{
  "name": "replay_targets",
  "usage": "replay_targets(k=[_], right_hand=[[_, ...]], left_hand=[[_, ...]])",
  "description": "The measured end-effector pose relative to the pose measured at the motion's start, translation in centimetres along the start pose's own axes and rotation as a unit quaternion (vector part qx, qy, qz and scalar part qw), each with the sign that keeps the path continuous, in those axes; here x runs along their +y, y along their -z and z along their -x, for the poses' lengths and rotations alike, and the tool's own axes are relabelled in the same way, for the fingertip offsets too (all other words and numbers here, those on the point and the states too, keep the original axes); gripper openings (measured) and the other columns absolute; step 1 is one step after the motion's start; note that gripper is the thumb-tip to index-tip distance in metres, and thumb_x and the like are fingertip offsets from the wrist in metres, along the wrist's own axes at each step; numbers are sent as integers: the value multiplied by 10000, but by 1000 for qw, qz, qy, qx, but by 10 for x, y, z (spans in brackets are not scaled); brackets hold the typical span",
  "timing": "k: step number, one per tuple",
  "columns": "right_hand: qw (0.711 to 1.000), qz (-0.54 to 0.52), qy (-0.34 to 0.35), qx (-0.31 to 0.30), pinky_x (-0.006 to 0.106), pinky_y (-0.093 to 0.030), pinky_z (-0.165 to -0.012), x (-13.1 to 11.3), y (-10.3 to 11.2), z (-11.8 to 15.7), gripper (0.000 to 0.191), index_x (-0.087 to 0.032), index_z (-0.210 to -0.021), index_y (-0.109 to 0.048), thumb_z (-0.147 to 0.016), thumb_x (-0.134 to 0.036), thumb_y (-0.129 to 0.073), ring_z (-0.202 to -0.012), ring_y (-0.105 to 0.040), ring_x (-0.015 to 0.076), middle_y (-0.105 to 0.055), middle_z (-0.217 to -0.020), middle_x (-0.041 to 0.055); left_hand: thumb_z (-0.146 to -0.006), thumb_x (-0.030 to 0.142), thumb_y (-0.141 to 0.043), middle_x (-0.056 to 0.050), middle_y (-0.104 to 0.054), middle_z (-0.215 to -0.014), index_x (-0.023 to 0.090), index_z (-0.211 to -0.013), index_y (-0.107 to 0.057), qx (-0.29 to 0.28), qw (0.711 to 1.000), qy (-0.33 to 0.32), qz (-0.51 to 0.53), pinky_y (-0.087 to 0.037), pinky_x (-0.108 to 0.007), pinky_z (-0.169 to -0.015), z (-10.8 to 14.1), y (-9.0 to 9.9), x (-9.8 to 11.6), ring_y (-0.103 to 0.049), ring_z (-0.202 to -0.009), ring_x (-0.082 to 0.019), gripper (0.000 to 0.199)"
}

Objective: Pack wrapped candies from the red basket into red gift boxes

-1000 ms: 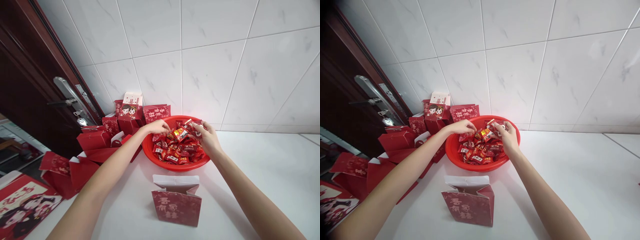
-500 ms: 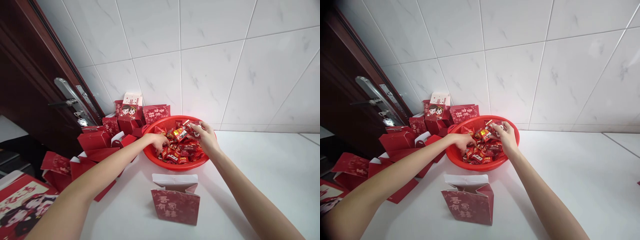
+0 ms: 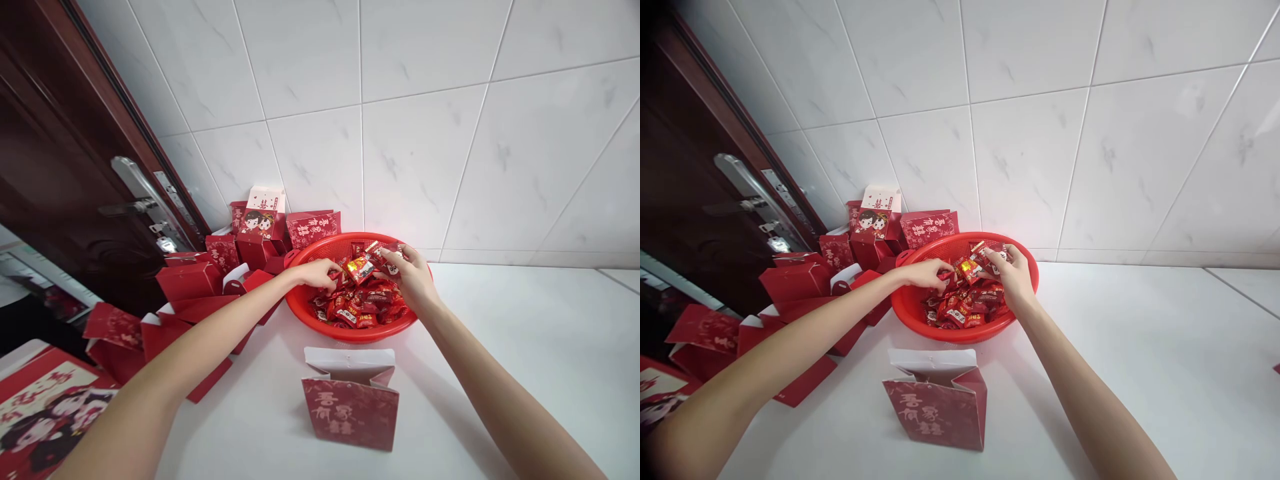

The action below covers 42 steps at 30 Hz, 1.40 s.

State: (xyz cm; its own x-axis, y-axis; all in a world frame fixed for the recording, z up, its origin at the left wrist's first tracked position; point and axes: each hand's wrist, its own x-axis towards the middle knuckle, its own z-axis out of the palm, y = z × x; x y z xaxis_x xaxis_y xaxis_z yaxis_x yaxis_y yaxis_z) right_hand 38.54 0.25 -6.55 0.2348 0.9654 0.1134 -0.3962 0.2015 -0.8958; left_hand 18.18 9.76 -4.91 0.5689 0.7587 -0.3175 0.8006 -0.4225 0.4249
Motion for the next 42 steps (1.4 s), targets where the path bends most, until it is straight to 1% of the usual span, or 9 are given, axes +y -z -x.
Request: replay_targets(k=[3, 5, 8, 14, 21, 26, 31, 34, 42], right_hand=[[1000, 0, 4, -2, 300, -638, -658, 1, 0, 0, 393, -205, -832, -638, -590, -401, -877, -869, -701, 210, -704, -917, 18], [1000, -3, 3, -4, 298, -635, -656, 1, 0, 0, 386, -205, -825, -635, -593, -400, -875, -861, -701, 208, -703, -912, 17], [1000, -6, 3, -5, 296, -632, -652, 1, 0, -1, 378, -208, -816, -632, -597, -394, -877, -856, -700, 207, -701, -893, 13], [1000, -1, 7, -6, 289, -629, -647, 2, 2, -1, 374, -208, -828, -644, -605, -403, -873, -857, -697, 201, -705, -928, 17], [1000, 7, 3, -1, 296, -631, -655, 2, 2, -1, 379, -203, -846, -659, -608, -408, -872, -896, -691, 215, -699, -926, 27], [1000, 1, 7, -1, 294, -632, -648, 3, 2, -2, 375, -203, -824, -651, -604, -405, -878, -877, -688, 207, -696, -922, 22], [1000, 1, 5, 0, 296, -631, -642, 2, 2, -2, 365, -202, -829, -662, -603, -394, -876, -866, -694, 210, -695, -902, 20], [1000, 4, 4, 1, 299, -632, -644, 1, 2, -1, 363, -202, -839, -668, -611, -395, -873, -865, -698, 211, -699, -901, 21], [1000, 4, 7, -8, 296, -626, -652, 2, 2, -2, 365, -204, -856, -673, -617, -400, -866, -913, -709, 226, -715, -946, 29]], left_hand=[[-608, 233, -751, 12, -676, -746, 180, -895, -653, 5, 979, -8, 205, -469, -272, -615, 1, 10, -5, -652, -719, -184, 308], [-616, 291, -808, -10, -706, -831, 176, -844, -629, -2, 960, -17, 278, -503, -282, -666, 3, 14, -4, -685, -778, -185, 312], [-667, 325, -830, -26, -727, -915, 176, -865, -635, -20, 945, -7, 327, -524, -286, -714, 5, 15, 2, -717, -812, -179, 316], [-857, 290, -683, -59, -768, -1067, 200, -1149, -696, -31, 918, 42, 392, -580, -301, -821, 1, 10, 9, -732, -997, -209, 305], [-867, 310, -642, -28, -701, -1315, 255, -1263, -689, -13, 940, 41, 338, -567, -279, -915, -2, 12, 7, -627, -1247, -237, 402], [-865, 279, -637, -40, -639, -1403, 237, -1263, -693, 16, 953, 55, 297, -551, -231, -880, 3, 16, 10, -563, -1318, -238, 404], [-834, 253, -629, -74, -690, -1293, 197, -1234, -698, -9, 946, 9, 323, -550, -261, -831, 5, 19, 8, -625, -1194, -225, 409], [-800, 236, -644, -62, -725, -1194, 184, -1176, -718, 11, 961, -3, 275, -543, -289, -838, 1, 19, -1, -661, -1072, -213, 387], [-706, 117, -623, -82, -701, -1277, 184, -1209, -669, 25, 980, -58, 189, -519, -319, -969, -11, 14, -31, -612, -1230, -221, 509]])
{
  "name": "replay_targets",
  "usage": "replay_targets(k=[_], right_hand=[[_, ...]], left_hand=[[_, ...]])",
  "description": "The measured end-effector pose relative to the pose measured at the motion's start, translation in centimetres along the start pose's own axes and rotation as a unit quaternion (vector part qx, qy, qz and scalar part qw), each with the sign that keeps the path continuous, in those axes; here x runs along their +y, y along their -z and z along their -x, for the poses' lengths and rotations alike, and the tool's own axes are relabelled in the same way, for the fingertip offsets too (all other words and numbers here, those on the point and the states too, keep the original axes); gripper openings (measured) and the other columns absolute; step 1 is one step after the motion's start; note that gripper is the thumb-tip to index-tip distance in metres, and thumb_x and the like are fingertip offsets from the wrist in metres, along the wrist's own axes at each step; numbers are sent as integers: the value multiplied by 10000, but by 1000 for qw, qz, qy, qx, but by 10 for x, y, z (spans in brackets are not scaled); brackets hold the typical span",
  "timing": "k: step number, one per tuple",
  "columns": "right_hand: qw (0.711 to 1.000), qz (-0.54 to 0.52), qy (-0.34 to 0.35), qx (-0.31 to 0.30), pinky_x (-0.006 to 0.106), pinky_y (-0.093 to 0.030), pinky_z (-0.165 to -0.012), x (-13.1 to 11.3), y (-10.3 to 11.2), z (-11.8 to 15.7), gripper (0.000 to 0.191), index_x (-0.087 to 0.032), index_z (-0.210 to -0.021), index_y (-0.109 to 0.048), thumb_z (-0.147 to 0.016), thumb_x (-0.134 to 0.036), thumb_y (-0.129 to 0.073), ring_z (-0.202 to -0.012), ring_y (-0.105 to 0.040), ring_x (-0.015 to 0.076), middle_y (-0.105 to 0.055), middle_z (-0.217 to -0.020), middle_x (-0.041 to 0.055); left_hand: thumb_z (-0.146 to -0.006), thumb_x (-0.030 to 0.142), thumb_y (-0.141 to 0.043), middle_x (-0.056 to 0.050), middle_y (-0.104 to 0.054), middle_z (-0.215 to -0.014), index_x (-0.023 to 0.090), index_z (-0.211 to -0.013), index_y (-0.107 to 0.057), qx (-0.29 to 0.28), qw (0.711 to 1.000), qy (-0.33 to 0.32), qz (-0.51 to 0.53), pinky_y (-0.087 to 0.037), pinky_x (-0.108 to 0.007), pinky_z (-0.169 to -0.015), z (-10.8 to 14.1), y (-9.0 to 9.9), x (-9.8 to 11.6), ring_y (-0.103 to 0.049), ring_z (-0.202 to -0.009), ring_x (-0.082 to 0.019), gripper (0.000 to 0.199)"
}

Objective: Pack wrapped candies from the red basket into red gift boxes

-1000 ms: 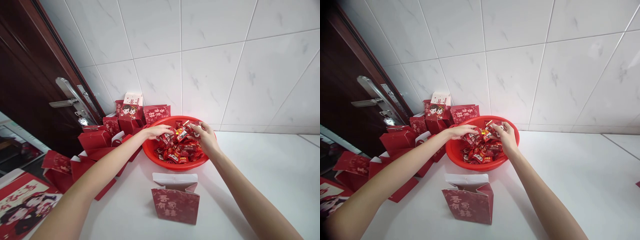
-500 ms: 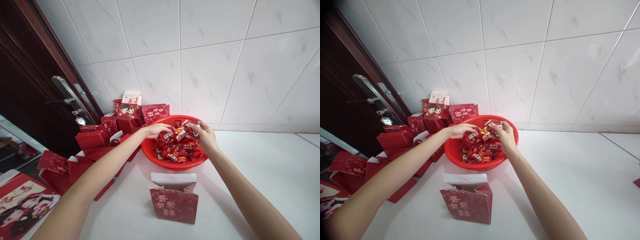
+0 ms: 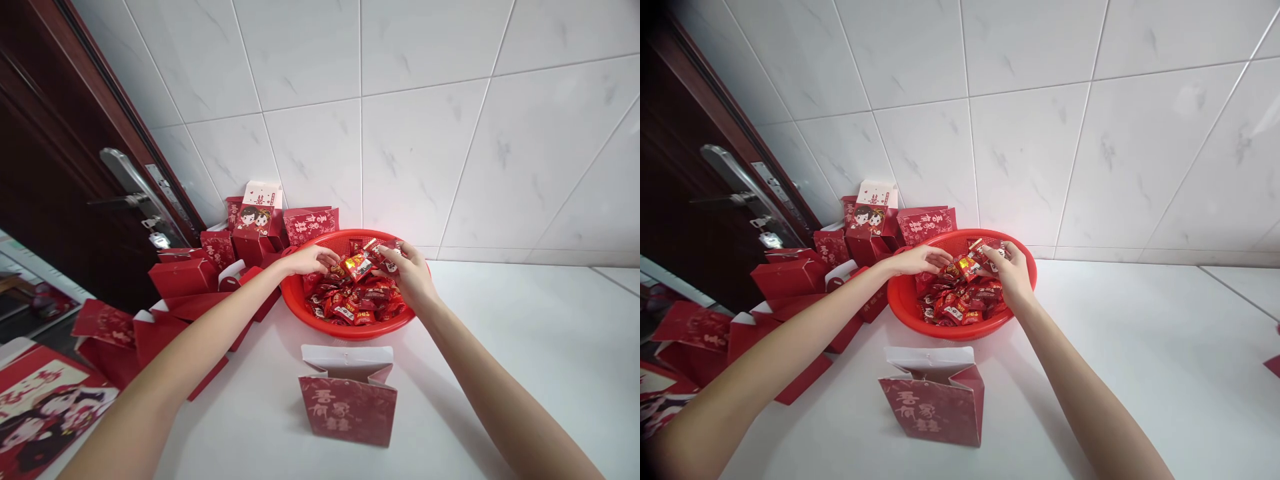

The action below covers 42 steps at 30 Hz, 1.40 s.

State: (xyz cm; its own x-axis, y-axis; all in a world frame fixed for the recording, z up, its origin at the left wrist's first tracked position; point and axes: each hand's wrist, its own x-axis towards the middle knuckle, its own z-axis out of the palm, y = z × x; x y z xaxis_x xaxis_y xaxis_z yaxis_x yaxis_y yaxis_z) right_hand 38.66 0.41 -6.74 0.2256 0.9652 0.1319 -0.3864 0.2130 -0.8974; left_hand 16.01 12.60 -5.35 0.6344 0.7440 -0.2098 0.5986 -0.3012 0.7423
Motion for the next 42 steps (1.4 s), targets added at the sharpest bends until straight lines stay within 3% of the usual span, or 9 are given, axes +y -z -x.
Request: replay_targets(k=[3, 7, 12, 16, 20, 24, 28, 37, 42], right_hand=[[1000, 1, 1, 4, 290, -624, -644, 0, 0, 0, 364, -200, -856, -672, -617, -395, -866, -904, -709, 222, -712, -942, 28], [1000, 2, -2, 8, 287, -622, -646, -1, -1, 1, 349, -203, -832, -663, -613, -388, -863, -891, -710, 218, -707, -918, 21], [1000, 5, 0, 5, 302, -626, -641, 0, 0, 0, 358, -207, -837, -667, -608, -394, -868, -870, -714, 221, -710, -906, 19], [1000, 7, 8, -6, 294, -633, -646, 2, 1, -1, 337, -217, -868, -686, -642, -399, -857, -878, -714, 215, -712, -919, 14], [1000, 6, 8, -7, 277, -632, -625, 3, 1, -1, 336, -214, -867, -682, -642, -390, -860, -865, -712, 206, -707, -912, 11], [1000, 8, 2, -2, 285, -634, -627, 2, 0, -1, 331, -215, -852, -668, -639, -383, -857, -872, -720, 218, -714, -921, 15], [1000, 9, 1, 1, 290, -631, -635, 0, -1, 1, 312, -213, -825, -655, -640, -369, -851, -865, -722, 220, -717, -903, 16], [1000, 6, 1, -2, 289, -633, -634, 2, 0, 0, 327, -209, -828, -661, -629, -380, -857, -857, -713, 211, -704, -893, 9], [1000, 13, -1, -1, 287, -632, -637, 2, 0, -1, 326, -213, -858, -672, -640, -378, -850, -874, -716, 216, -714, -921, 14]], left_hand=[[-735, 150, -601, -94, -706, -1269, 171, -1190, -681, 7, 998, -13, -61, -518, -311, -957, 4, -2, 3, -628, -1207, -228, 462], [-757, 216, -633, -61, -769, -1072, 171, -1008, -751, 8, 985, -21, -170, -523, -264, -857, 15, -4, 15, -694, -1005, -209, 282], [-667, 216, -723, 1, -786, -858, 238, -768, -795, -90, 952, 34, -290, -503, -239, -789, 25, -10, 24, -705, -875, -207, 126], [-536, 227, -818, -39, -788, -1026, 277, -1089, -792, -111, 919, 108, -363, -509, -311, -866, 27, -20, 27, -696, -1006, -305, 555], [-548, 158, -757, -113, -720, -1262, 237, -1385, -628, -125, 914, 112, -369, -510, -335, -922, 24, -27, 27, -662, -1139, -339, 850], [-568, 174, -730, -148, -612, -1427, 216, -1478, -525, -130, 915, 105, -367, -497, -348, -987, 22, -28, 23, -602, -1258, -354, 934], [-617, 367, -778, -150, -592, -1447, 191, -1490, -501, -134, 917, 101, -362, -461, -362, -1049, 23, -29, 21, -576, -1291, -357, 932], [-586, 595, -799, -170, -403, -1602, 144, -1573, -332, -198, 920, 129, -314, -364, -366, -1156, 24, -28, 24, -434, -1430, -361, 1181], [-577, 475, -821, -150, -551, -1489, 166, -1462, -487, -186, 926, 91, -315, -454, -347, -1048, 23, -32, 21, -537, -1323, -369, 995]])
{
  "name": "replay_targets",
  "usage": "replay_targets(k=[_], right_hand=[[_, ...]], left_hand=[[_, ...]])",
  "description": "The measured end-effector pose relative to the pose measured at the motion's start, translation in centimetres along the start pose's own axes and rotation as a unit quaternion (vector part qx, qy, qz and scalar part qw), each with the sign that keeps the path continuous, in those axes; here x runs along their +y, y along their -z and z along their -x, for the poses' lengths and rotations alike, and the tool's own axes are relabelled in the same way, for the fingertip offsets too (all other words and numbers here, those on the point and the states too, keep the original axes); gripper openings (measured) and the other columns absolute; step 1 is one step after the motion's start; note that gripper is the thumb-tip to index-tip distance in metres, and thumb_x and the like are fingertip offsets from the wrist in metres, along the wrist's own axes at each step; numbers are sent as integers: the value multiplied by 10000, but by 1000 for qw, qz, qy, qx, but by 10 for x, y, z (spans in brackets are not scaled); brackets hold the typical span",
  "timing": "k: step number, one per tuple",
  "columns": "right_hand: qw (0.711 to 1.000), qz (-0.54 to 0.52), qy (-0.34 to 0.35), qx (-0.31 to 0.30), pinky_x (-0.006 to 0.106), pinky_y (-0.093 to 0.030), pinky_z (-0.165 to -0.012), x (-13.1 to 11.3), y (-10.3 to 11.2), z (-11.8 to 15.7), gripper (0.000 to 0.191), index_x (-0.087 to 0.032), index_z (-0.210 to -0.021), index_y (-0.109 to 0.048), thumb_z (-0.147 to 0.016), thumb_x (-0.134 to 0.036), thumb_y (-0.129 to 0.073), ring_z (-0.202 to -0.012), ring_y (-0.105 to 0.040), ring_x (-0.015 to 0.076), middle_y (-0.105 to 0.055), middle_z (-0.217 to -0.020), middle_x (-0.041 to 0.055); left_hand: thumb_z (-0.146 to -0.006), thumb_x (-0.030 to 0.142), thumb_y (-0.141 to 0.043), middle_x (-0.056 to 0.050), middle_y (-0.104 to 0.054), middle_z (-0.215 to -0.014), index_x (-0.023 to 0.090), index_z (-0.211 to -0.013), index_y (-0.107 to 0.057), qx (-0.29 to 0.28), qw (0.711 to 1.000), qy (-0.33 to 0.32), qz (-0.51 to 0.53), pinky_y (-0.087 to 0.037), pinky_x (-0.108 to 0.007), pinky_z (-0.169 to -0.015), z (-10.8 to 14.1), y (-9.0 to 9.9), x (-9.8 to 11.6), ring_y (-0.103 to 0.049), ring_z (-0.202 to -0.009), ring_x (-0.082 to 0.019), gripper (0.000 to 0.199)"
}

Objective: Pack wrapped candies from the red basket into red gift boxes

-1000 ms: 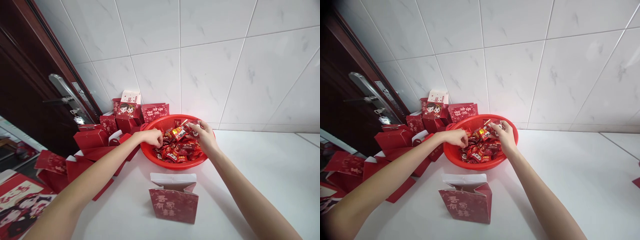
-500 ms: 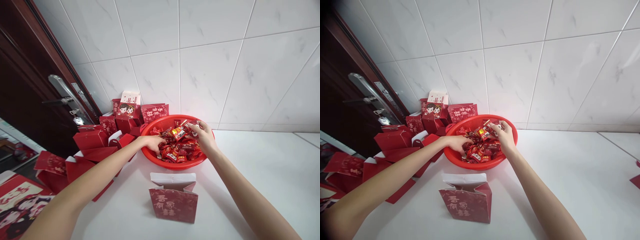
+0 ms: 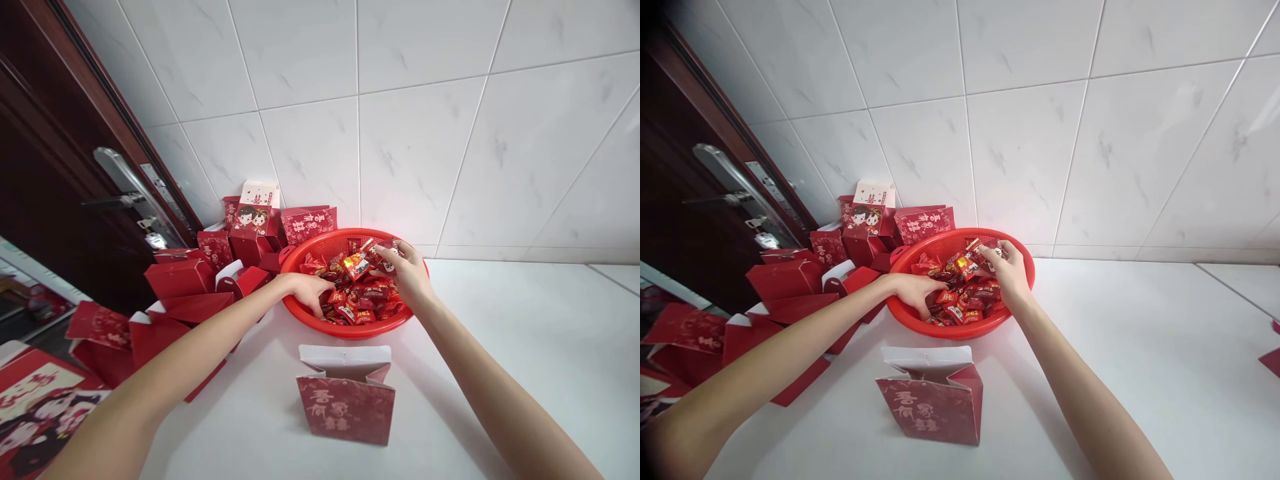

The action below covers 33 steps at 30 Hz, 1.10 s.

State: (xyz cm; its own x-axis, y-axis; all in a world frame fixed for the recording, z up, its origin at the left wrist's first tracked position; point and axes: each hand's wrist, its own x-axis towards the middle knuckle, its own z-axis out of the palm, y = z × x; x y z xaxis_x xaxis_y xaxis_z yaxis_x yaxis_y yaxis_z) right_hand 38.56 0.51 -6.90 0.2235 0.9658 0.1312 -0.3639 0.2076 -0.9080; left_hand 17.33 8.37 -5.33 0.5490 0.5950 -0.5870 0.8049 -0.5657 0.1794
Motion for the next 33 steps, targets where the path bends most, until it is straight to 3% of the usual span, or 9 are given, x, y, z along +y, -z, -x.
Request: replay_targets(k=[4, 8, 14, 18, 20, 23, 27, 30, 33], right_hand=[[1000, -1, 0, 7, 282, -624, -614, -1, 0, 0, 329, -212, -840, -658, -628, -371, -852, -868, -718, 222, -709, -898, 14], [1000, 3, -3, 2, 287, -624, -622, 0, 1, 0, 348, -212, -865, -663, -628, -387, -849, -863, -717, 219, -716, -922, 19], [1000, 9, 4, -6, 291, -630, -625, 1, 1, -1, 329, -210, -844, -658, -646, -394, -845, -851, -715, 215, -706, -900, 16], [1000, 4, 3, -4, 288, -631, -608, 1, 1, -1, 322, -212, -841, -656, -643, -376, -850, -852, -721, 221, -709, -903, 17], [1000, 2, 3, -3, 286, -633, -606, 0, 0, -1, 320, -212, -846, -659, -646, -371, -850, -845, -721, 217, -711, -906, 16], [1000, 2, 3, -3, 280, -635, -602, 0, 0, 0, 317, -206, -839, -661, -646, -370, -851, -821, -713, 205, -705, -887, 15], [1000, 1, 7, -6, 282, -636, -600, 0, 0, 0, 325, -200, -826, -661, -637, -379, -855, -797, -703, 195, -699, -877, 16], [1000, 3, 6, -6, 284, -636, -604, -1, 0, 0, 336, -201, -825, -654, -630, -385, -857, -795, -700, 193, -697, -884, 16], [1000, 4, 3, -6, 284, -636, -610, -1, 0, 0, 347, -203, -838, -653, -625, -388, -855, -806, -702, 196, -698, -897, 17]], left_hand=[[-711, 408, -719, -111, -708, -1248, 130, -1370, -553, 34, 994, -55, 88, -504, -301, -893, -1, -2, -6, -640, -1152, -312, 734], [-773, 379, -679, -115, -695, -1273, 109, -1497, -408, 50, 979, -87, 179, -497, -274, -882, 1, -3, -14, -657, -1135, -265, 819], [-624, 482, -818, -159, -459, -1568, 139, -1525, -406, 4, 996, -70, 53, -430, -314, -1074, 2, -7, 0, -491, -1380, -345, 1048], [-638, 402, -796, -145, -529, -1514, 137, -1487, -458, 42, 994, -92, 44, -469, -298, -1026, 1, -6, 3, -544, -1327, -333, 952], [-662, 370, -770, -134, -606, -1431, 132, -1500, -432, 76, 989, -99, 83, -494, -289, -972, 1, -5, -1, -596, -1262, -309, 934], [-726, 318, -710, -93, -746, -1137, 104, -1545, -334, 82, 972, -107, 191, -529, -293, -847, 2, -3, -10, -697, -1054, -264, 926], [-742, 268, -713, -18, -750, -861, 104, -1576, -265, 92, 954, -95, 269, -519, -298, -774, 3, -3, -17, -717, -895, -240, 961], [-755, 288, -725, -19, -754, -871, 119, -1605, -195, 116, 957, -79, 252, -510, -304, -797, 4, -2, -18, -716, -909, -244, 1016], [-847, 360, -651, -88, -760, -1071, 142, -1619, -164, 169, 969, -68, 170, -491, -308, -890, 9, 2, -15, -700, -1050, -255, 938]])
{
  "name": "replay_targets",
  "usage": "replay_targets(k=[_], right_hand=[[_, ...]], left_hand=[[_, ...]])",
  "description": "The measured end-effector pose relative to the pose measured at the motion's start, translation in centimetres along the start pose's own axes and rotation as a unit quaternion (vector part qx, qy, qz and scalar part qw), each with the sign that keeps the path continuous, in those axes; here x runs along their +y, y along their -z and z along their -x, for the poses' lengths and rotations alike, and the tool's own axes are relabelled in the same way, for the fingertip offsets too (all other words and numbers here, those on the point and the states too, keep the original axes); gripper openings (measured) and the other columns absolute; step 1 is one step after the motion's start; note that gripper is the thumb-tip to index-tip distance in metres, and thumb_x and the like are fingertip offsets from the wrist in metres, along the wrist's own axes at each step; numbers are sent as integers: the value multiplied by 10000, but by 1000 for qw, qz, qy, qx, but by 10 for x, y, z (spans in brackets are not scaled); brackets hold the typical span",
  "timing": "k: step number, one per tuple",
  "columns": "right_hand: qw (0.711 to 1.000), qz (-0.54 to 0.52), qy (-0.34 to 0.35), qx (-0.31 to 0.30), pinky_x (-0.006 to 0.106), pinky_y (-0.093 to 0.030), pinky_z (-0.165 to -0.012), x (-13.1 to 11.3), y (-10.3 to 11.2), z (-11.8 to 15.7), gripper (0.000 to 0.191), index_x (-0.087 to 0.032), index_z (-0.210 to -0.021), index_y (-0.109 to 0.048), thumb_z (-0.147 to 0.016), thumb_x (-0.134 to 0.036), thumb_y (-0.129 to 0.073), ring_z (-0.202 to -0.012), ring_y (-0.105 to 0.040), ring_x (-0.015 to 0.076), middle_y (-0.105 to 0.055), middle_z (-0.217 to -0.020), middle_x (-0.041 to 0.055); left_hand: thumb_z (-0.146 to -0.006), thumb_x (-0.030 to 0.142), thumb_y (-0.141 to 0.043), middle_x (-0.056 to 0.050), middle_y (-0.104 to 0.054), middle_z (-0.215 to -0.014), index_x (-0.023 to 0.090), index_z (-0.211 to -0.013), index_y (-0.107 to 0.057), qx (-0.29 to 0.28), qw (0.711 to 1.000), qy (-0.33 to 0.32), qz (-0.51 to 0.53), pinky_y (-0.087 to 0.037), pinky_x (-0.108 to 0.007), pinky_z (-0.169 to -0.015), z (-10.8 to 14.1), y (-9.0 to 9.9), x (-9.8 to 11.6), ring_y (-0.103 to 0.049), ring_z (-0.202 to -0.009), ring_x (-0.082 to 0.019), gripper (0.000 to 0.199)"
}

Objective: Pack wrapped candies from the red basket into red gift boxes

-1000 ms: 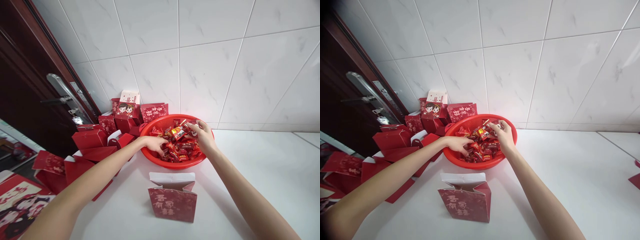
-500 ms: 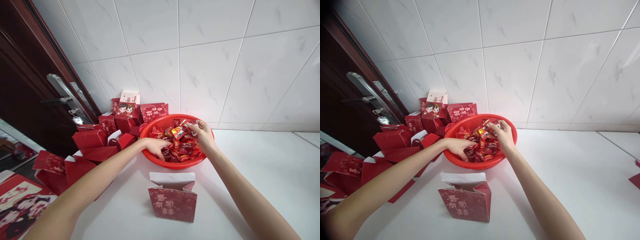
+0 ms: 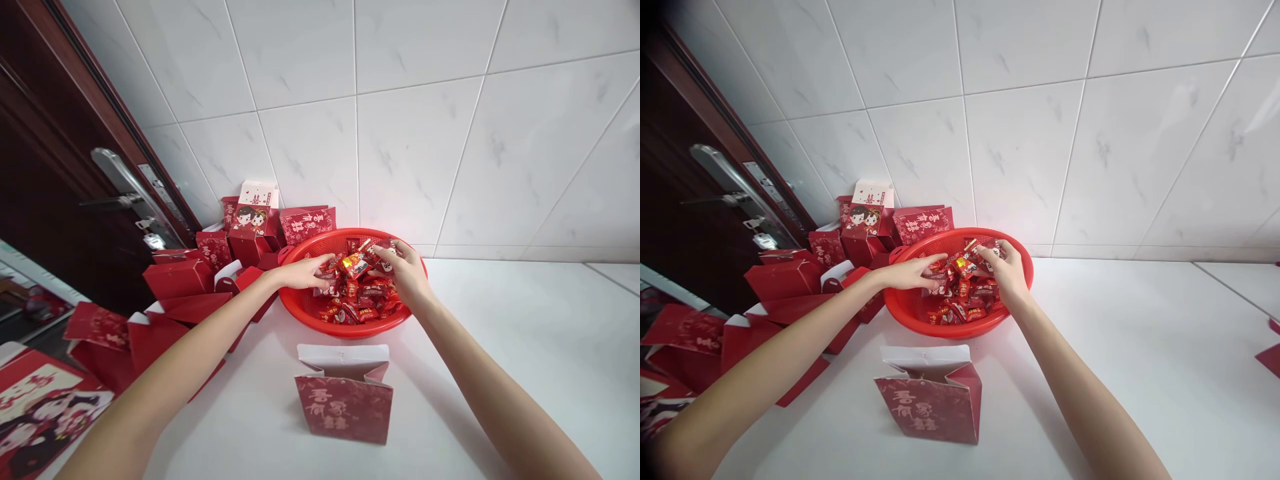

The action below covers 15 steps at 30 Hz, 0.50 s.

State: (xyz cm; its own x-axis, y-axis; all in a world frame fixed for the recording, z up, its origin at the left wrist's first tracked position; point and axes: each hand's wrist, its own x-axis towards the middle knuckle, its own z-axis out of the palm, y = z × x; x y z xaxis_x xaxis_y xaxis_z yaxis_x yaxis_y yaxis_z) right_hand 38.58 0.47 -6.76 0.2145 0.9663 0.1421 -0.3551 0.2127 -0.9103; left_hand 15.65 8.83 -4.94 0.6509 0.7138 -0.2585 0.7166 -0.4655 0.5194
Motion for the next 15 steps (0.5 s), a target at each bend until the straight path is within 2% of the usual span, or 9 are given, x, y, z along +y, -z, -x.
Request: replay_targets(k=[2, 4, 6, 8, 9, 12, 15], right_hand=[[1000, 3, -2, 2, 285, -637, -615, 0, 0, 0, 348, -204, -836, -652, -623, -391, -853, -815, -703, 198, -696, -899, 16], [1000, 6, -4, 7, 288, -640, -626, 0, 0, 0, 344, -207, -824, -644, -626, -392, -855, -814, -702, 194, -691, -893, 10], [1000, 5, -6, 11, 291, -643, -637, 0, 0, 0, 342, -210, -817, -638, -630, -390, -860, -807, -700, 188, -690, -896, 3], [1000, 2, -5, 12, 294, -642, -637, 1, 0, 1, 342, -212, -813, -637, -630, -390, -865, -796, -697, 186, -691, -894, -1], [1000, 2, -4, 11, 297, -640, -636, 0, 0, 1, 342, -211, -814, -641, -630, -391, -866, -795, -697, 188, -691, -889, 0], [1000, 0, 4, 2, 303, -632, -649, 0, 0, 1, 348, -212, -848, -660, -635, -404, -858, -830, -704, 203, -702, -896, 9], [1000, -9, 16, 1, 303, -626, -677, -1, 0, 1, 382, -219, -861, -647, -631, -434, -863, -894, -711, 217, -710, -916, 9]], left_hand=[[-893, 411, -596, -120, -718, -1224, 172, -1603, -251, 42, 994, -2, -106, -470, -315, -940, 4, 3, 6, -650, -1175, -276, 825], [-922, 428, -551, -123, -690, -1285, 199, -1546, -399, 64, 978, 4, -198, -457, -331, -963, 8, 5, 14, -607, -1237, -298, 681], [-926, 401, -545, -119, -695, -1261, 208, -1445, -546, 76, 967, 2, -242, -453, -341, -967, 12, 5, 23, -600, -1232, -309, 554], [-891, 377, -606, -104, -717, -1178, 207, -1299, -672, 72, 969, -23, -234, -461, -319, -937, 15, 3, 30, -633, -1154, -293, 447], [-868, 372, -643, -90, -732, -1110, 204, -1227, -713, 50, 976, -38, -210, -472, -296, -900, 15, 0, 32, -661, -1082, -272, 403], [-794, 367, -740, -40, -755, -911, 197, -1123, -752, -67, 988, -63, -121, -489, -232, -757, 14, -8, 32, -698, -856, -201, 371], [-736, 291, -771, -30, -769, -888, 195, -1136, -748, -126, 985, -50, -109, -492, -222, -702, 12, -16, 28, -696, -818, -194, 411]])
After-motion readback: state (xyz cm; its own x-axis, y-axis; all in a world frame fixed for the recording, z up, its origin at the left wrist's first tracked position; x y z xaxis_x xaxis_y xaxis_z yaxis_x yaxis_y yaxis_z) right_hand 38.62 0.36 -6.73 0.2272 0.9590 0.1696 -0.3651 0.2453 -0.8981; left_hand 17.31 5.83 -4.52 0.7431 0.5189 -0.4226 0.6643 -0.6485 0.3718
